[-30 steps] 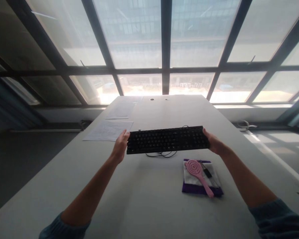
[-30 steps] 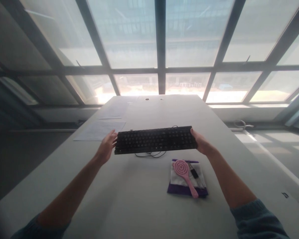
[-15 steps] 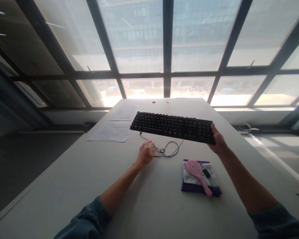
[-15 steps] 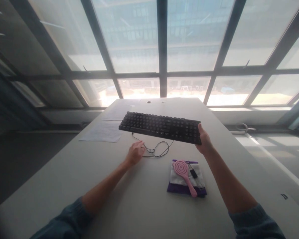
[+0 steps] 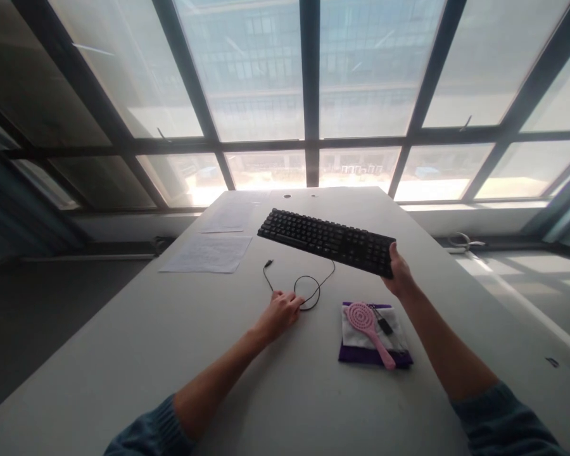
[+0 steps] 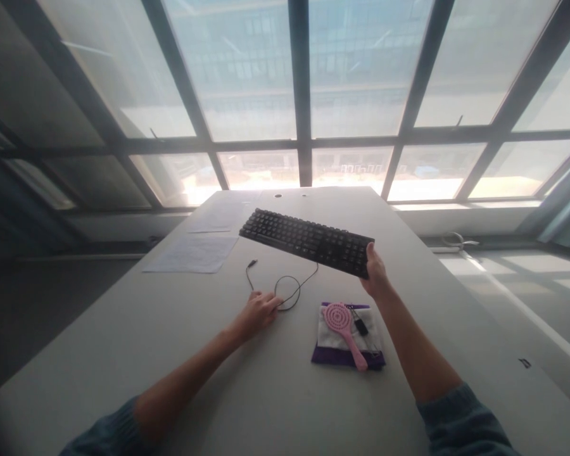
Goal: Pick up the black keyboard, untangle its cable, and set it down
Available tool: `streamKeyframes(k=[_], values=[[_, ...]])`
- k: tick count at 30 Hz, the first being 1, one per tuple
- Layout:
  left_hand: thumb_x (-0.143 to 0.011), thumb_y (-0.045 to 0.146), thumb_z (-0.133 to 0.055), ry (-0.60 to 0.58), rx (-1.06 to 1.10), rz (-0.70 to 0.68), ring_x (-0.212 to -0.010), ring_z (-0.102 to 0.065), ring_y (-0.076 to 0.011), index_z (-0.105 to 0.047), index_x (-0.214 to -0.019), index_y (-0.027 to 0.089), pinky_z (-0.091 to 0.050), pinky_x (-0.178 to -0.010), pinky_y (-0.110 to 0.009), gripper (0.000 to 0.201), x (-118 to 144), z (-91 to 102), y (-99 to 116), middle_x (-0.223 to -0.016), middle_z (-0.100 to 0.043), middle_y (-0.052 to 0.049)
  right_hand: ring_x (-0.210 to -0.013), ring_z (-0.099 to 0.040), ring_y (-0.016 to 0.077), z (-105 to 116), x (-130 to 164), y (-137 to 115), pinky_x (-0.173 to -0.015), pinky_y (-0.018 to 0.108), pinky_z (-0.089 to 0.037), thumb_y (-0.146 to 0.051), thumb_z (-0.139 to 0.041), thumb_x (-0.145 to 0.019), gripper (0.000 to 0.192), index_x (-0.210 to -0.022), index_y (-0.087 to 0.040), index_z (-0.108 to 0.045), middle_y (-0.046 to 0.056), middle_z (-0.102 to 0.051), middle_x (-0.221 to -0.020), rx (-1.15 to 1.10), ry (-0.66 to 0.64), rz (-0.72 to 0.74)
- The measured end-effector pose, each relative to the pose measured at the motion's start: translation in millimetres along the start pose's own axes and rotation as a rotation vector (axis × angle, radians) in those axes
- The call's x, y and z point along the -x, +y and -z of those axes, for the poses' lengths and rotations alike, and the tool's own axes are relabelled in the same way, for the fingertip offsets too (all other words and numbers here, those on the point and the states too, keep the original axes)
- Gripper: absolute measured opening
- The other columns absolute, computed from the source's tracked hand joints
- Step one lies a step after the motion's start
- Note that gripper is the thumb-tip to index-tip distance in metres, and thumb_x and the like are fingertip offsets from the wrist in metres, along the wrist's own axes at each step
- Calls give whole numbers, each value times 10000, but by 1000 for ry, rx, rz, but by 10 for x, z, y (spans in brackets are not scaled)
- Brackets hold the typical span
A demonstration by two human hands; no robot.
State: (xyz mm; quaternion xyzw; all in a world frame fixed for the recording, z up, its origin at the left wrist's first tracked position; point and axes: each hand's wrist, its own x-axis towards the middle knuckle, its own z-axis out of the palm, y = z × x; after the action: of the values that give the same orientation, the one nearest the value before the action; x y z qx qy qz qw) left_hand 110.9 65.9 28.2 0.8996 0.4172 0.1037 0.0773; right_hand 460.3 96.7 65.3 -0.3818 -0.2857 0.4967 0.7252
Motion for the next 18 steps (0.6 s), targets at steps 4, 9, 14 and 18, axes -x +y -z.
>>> streamKeyframes(k=[4,9,14,18], values=[[-916,52,-466,-36,-3,29,-742,-634,-154,-638,-1124,188,-446,-694,-268,302,265,220,91,-1032,-634,-62,-1114,-713,287,13,5,180,-900,446,-633,-595,-665,-894,465,-1132,-196,-672,106,-769,-1102,-31,15,-28],[-968,152,-454,-125,175,51,-820,-658,-162,-675,-1146,227,-457,-744,-257,293,643,799,229,-1027,-679,-54,-1090,-720,295,75,-5,264,-894,461,-631,-593,-710,-860,464,-1108,-202,-676,100,-774,-1065,-13,10,-20],[-970,259,-531,-379,402,-5,-696,-636,-147,-762,-1120,260,-455,-695,-242,276,899,1332,485,-825,-724,-30,-1099,-715,290,135,-38,327,-886,466,-628,-616,-730,-828,508,-1128,-212,-657,90,-771,-1077,-9,-7,4],[-901,409,-706,-491,529,-72,-549,-519,-122,-788,-1090,256,-409,-560,-227,257,1040,1643,561,-668,-651,-12,-1090,-718,278,166,-83,392,-879,447,-626,-628,-753,-793,535,-1115,-217,-637,79,-772,-1063,-23,6,41]])
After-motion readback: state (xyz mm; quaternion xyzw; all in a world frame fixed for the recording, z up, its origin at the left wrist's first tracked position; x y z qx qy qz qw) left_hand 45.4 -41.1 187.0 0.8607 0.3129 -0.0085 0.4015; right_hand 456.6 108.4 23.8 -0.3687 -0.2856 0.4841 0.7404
